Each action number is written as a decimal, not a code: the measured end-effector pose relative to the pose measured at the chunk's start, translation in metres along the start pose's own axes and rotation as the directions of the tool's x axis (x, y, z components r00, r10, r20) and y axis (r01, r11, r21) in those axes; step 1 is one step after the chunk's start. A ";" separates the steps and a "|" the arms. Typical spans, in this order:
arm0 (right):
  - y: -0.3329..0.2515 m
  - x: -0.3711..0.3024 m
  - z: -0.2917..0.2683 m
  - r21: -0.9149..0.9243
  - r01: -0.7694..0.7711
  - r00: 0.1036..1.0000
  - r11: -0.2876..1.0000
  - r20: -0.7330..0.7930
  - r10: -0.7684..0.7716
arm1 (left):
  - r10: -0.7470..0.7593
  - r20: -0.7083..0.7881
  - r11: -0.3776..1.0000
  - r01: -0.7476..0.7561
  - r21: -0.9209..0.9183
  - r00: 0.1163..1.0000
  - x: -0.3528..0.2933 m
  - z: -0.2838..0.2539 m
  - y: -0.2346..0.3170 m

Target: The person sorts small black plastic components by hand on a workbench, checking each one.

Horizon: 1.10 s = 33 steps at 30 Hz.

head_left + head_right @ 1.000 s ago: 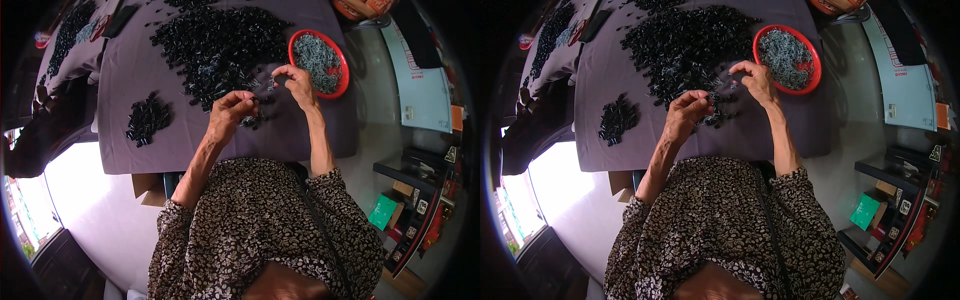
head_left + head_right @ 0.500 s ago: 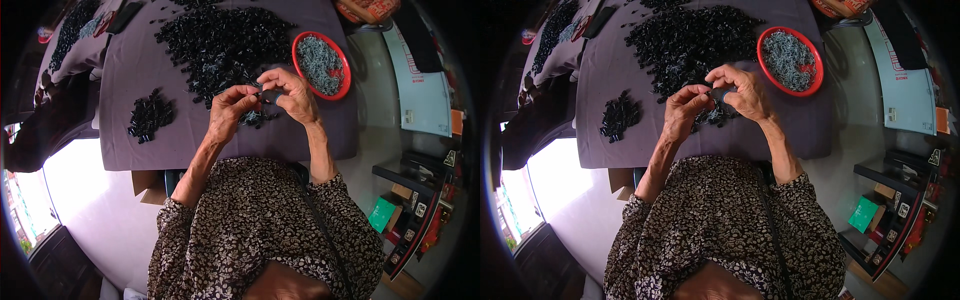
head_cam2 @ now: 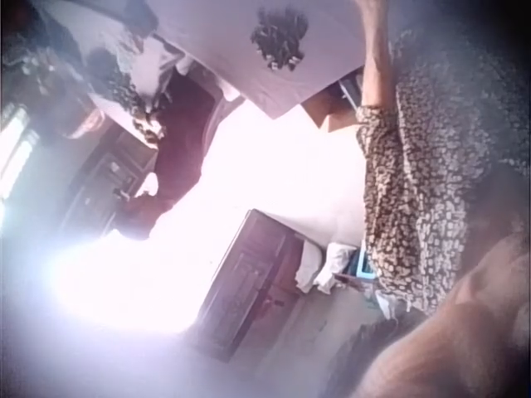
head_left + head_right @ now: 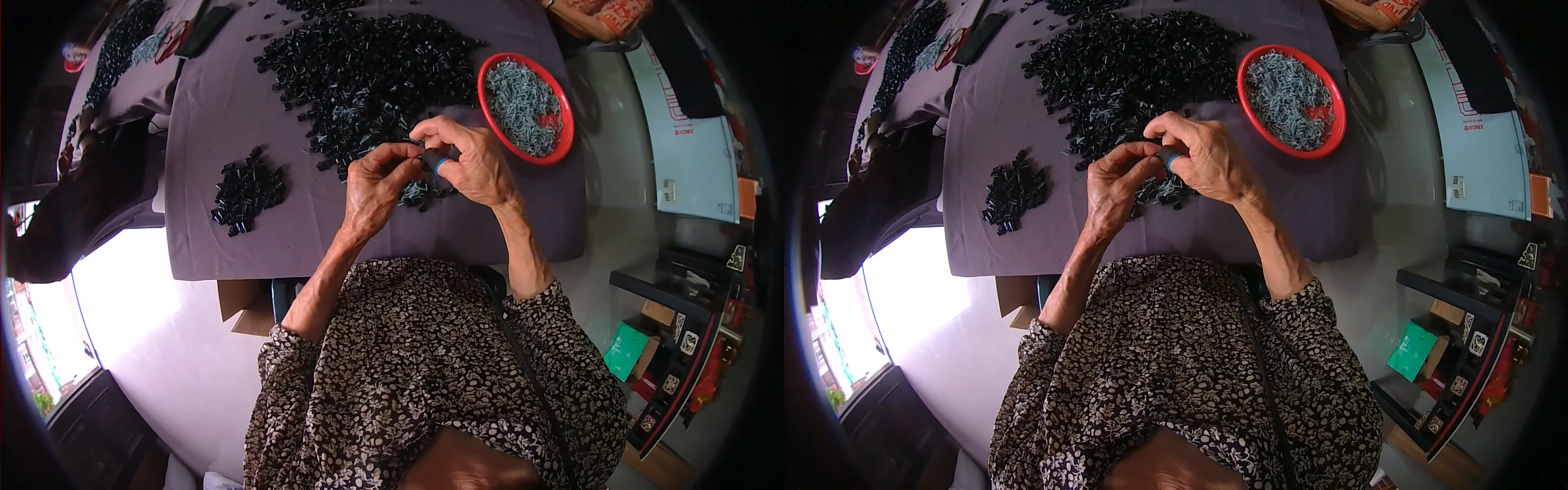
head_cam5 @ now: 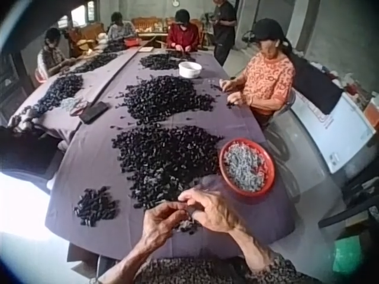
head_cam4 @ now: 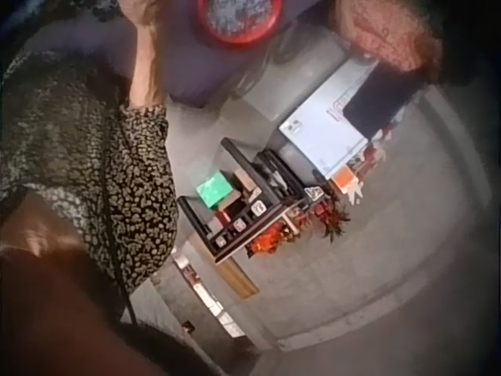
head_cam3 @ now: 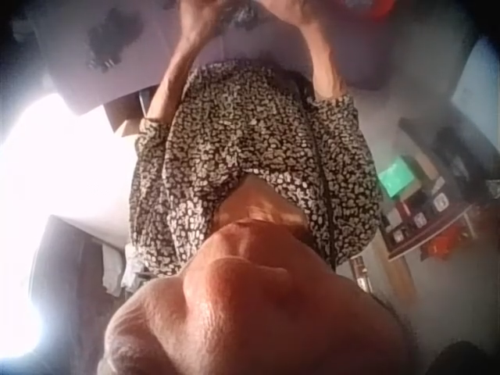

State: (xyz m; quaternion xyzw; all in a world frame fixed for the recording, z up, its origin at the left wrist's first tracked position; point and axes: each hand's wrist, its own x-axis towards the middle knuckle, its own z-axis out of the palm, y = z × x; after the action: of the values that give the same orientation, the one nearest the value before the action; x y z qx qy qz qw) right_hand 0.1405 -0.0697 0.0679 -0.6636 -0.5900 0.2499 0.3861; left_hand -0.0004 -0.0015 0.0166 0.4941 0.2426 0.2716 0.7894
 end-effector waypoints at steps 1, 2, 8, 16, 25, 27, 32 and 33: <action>-0.002 0.002 -0.001 -0.029 -0.013 1.000 0.999 0.008 0.013 | 0.009 -0.014 1.000 -0.009 -0.006 1.000 0.000 0.000 0.000; -0.003 0.003 0.000 -0.058 -0.026 1.000 0.998 0.015 0.027 | 0.010 -0.016 1.000 -0.010 -0.005 1.000 0.000 -0.001 0.001; 0.004 0.008 0.005 -0.017 0.103 0.995 0.994 0.001 -0.103 | 0.031 -0.054 0.999 -0.029 0.036 0.998 0.005 -0.002 -0.001; 0.019 0.025 -0.016 0.146 0.000 0.994 0.989 -0.110 0.016 | 0.064 -0.064 0.984 -0.074 -0.160 0.996 0.015 -0.014 0.016; 0.088 -0.017 0.012 -0.253 -0.110 0.994 0.961 -0.035 0.104 | 0.061 -0.161 0.965 -0.099 -0.245 0.985 0.004 -0.028 0.026; 0.086 -0.023 0.015 -0.292 -0.106 0.994 0.950 -0.034 0.101 | 0.080 -0.153 0.961 -0.117 -0.250 0.985 0.002 -0.029 0.024; 0.099 -0.034 0.029 -0.339 0.015 0.999 0.941 -0.034 -0.028 | 0.110 -0.127 0.971 -0.134 -0.198 0.986 0.000 -0.030 0.021; 0.101 -0.034 0.031 -0.402 0.041 0.998 0.915 -0.031 -0.059 | 0.110 -0.133 0.974 -0.134 -0.184 0.985 0.000 -0.029 0.020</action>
State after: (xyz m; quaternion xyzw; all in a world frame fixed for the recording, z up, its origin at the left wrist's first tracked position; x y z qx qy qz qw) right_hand 0.1697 -0.0972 -0.0356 -0.7184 -0.6372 0.0999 0.2607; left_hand -0.0234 0.0249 0.0232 0.4121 0.2322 0.3714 0.7990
